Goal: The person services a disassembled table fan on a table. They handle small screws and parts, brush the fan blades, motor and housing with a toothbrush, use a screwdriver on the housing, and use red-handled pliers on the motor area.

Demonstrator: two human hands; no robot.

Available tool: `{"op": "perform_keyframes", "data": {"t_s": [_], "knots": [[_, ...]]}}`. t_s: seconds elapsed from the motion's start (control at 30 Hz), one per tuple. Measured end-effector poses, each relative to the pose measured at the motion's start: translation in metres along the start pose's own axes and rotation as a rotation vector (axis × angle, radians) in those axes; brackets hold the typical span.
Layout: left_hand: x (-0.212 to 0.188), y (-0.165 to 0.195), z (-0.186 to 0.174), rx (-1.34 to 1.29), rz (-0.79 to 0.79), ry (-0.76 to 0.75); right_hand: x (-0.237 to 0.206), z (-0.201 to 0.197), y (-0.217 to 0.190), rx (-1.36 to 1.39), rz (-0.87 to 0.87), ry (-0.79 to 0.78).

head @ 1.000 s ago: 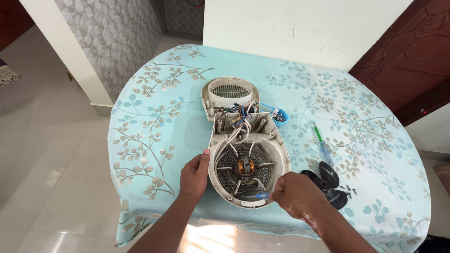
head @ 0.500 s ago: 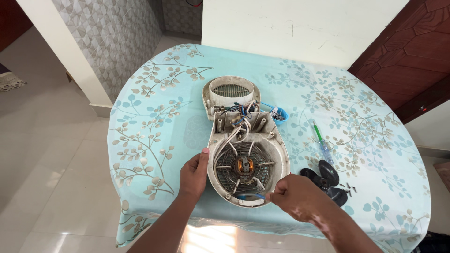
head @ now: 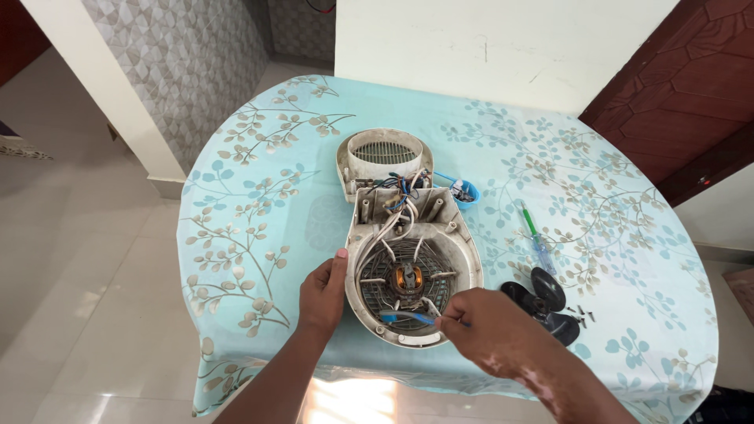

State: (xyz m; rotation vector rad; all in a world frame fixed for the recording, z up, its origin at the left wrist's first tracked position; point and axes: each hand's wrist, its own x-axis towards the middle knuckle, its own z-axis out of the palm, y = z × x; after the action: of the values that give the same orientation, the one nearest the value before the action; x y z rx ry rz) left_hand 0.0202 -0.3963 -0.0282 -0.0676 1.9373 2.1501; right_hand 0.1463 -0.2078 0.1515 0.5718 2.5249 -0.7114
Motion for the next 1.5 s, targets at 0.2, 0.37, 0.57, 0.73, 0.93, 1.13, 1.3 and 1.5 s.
{"op": "perform_keyframes", "data": {"t_s": [0.2,0.37,0.57,0.73,0.93,1.13,1.3,1.5], "knots": [[0.001,0.001,-0.001,0.009,-0.003,-0.003,0.011,0.029,0.0,-0.054,-0.155,0.05],[0.0,0.003,0.0,0.024,-0.046,0.02,0.019,0.041,-0.004,-0.016,-0.134,0.036],[0.001,0.0,0.0,0.032,-0.041,0.022,0.027,0.054,-0.017,0.094,-0.102,0.018],[0.002,-0.001,-0.001,0.019,-0.056,0.019,0.019,0.047,-0.012,0.126,-0.137,0.023],[0.001,0.002,-0.001,0.058,-0.06,0.032,0.009,0.031,-0.005,0.105,-0.093,-0.046],[0.0,0.002,-0.001,0.007,-0.041,0.006,0.005,0.033,-0.001,0.052,-0.118,0.015],[0.001,0.001,-0.001,0.005,-0.052,0.01,0.011,0.051,-0.006,0.125,-0.249,0.1],[0.003,-0.001,-0.002,0.029,-0.055,0.012,0.031,0.056,-0.011,0.137,-0.03,0.031]]}}
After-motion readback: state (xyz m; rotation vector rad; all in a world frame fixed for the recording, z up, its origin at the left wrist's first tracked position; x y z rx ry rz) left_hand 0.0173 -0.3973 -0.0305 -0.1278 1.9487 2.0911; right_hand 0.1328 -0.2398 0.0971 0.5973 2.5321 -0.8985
